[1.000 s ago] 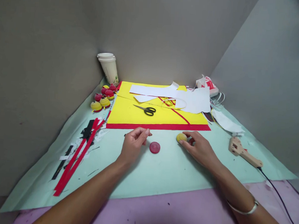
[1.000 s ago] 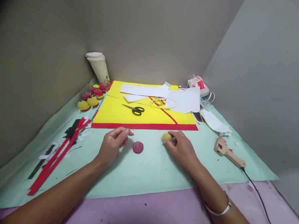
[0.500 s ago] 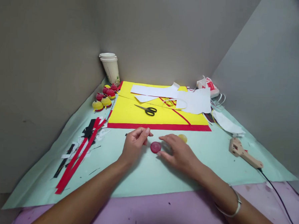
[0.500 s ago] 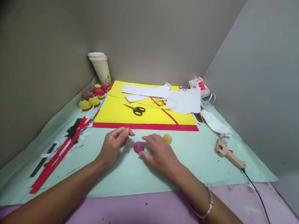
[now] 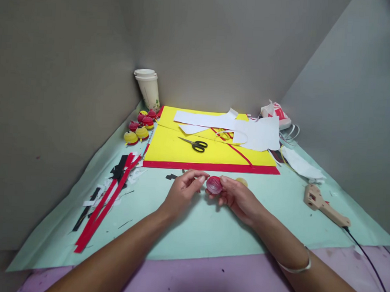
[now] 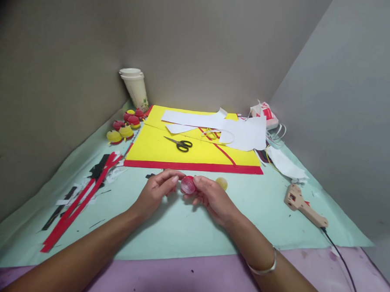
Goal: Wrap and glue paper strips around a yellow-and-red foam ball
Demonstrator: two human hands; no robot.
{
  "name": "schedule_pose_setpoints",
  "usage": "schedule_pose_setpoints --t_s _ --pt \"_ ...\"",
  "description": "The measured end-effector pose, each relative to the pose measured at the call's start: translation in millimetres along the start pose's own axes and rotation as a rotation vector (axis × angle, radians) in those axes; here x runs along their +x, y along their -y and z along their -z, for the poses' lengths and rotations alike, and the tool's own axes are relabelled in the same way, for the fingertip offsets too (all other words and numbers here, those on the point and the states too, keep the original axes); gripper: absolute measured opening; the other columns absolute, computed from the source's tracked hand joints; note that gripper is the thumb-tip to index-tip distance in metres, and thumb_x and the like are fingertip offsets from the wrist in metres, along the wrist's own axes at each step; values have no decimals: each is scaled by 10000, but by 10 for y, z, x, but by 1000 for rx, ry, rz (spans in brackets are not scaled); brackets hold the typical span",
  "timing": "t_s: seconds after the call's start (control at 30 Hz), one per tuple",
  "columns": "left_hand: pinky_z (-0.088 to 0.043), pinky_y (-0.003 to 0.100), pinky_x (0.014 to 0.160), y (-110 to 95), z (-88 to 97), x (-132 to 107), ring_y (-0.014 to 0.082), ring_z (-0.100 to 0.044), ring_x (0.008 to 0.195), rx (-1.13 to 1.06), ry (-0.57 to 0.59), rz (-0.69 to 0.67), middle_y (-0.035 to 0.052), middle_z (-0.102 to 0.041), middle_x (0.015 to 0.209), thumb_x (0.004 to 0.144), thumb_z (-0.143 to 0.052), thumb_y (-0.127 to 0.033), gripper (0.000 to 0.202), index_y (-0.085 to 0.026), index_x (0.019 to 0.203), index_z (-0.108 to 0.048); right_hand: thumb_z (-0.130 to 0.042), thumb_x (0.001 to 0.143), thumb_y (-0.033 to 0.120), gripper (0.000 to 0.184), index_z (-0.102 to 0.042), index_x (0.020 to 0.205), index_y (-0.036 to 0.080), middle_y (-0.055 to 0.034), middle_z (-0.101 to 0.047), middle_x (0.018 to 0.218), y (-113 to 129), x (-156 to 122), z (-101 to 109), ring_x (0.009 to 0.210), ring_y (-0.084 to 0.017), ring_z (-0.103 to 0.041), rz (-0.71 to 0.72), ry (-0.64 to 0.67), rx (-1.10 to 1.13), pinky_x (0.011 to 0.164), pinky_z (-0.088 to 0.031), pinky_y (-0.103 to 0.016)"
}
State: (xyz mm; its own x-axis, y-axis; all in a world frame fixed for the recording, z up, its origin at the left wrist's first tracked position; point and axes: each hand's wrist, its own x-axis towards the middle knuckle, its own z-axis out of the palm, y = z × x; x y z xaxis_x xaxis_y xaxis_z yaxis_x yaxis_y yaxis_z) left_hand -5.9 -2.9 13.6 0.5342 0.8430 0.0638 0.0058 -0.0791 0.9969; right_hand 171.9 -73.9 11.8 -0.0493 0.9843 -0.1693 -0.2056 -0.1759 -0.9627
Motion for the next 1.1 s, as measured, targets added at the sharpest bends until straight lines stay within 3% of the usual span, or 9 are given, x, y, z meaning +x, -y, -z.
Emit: schedule_pose_setpoints --t_s 0.13,0.27,0.53,0.77,0.93,1.1 --pt "-395 252 591 21 -13 6 138 -540 642 -33 92 77 14 -649 746 815 -663 -406 315 -169 1022 -675 -556 901 552 416 -699 966 167 -94 -710 920 -24 22 -22 775 -184 -672 -35 -7 68 533 -512 -231" --pt "-350 224 528 43 -21 15 110 -496 563 -39 79 138 -32 -581 644 765 -716 -392 331 -164 989 -634 -574 885 553 401 -684 918 169 -84 -695 883 -45 31 -37 792 -192 -673 -10 -11 56 521 -518 -230" --pt "-361 228 544 61 0 16 103 -473 572 -35 40 111 -40 -555 655 770 -702 -367 323 -153 992 -602 -680 826 424 280 -665 993 199 -45 -715 913 -48 1 -94 819 -182 -659 199 -258 -298 653 -536 -280" --pt "-464 282 709 18 -46 -1 165 -594 780 154 -27 15 45 -678 894 777 -696 -342 244 -169 944 -659 -665 850 414 266 -680 1021 212 -66 -726 1005 -204 28 -90 875 -209 -679 261 -291 -371 748 -556 -330" --pt "-511 312 792 56 -57 -7 191 -657 840 147 -34 -11 50 -708 901 774 -701 -352 229 -181 919 -656 -647 867 361 251 -670 1071 218 -75 -712 1048 -237 18 -89 947 -220 -673 331 -295 -461 815 -559 -355" --pt "-535 331 784 72 -70 -19 203 -684 824 202 -54 -20 55 -737 879 775 -704 -343 204 -192 909 -682 -640 866 348 223 -689 1039 216 -71 -712 1015 -248 27 -95 929 -217 -675 338 -300 -475 819 -560 -360"
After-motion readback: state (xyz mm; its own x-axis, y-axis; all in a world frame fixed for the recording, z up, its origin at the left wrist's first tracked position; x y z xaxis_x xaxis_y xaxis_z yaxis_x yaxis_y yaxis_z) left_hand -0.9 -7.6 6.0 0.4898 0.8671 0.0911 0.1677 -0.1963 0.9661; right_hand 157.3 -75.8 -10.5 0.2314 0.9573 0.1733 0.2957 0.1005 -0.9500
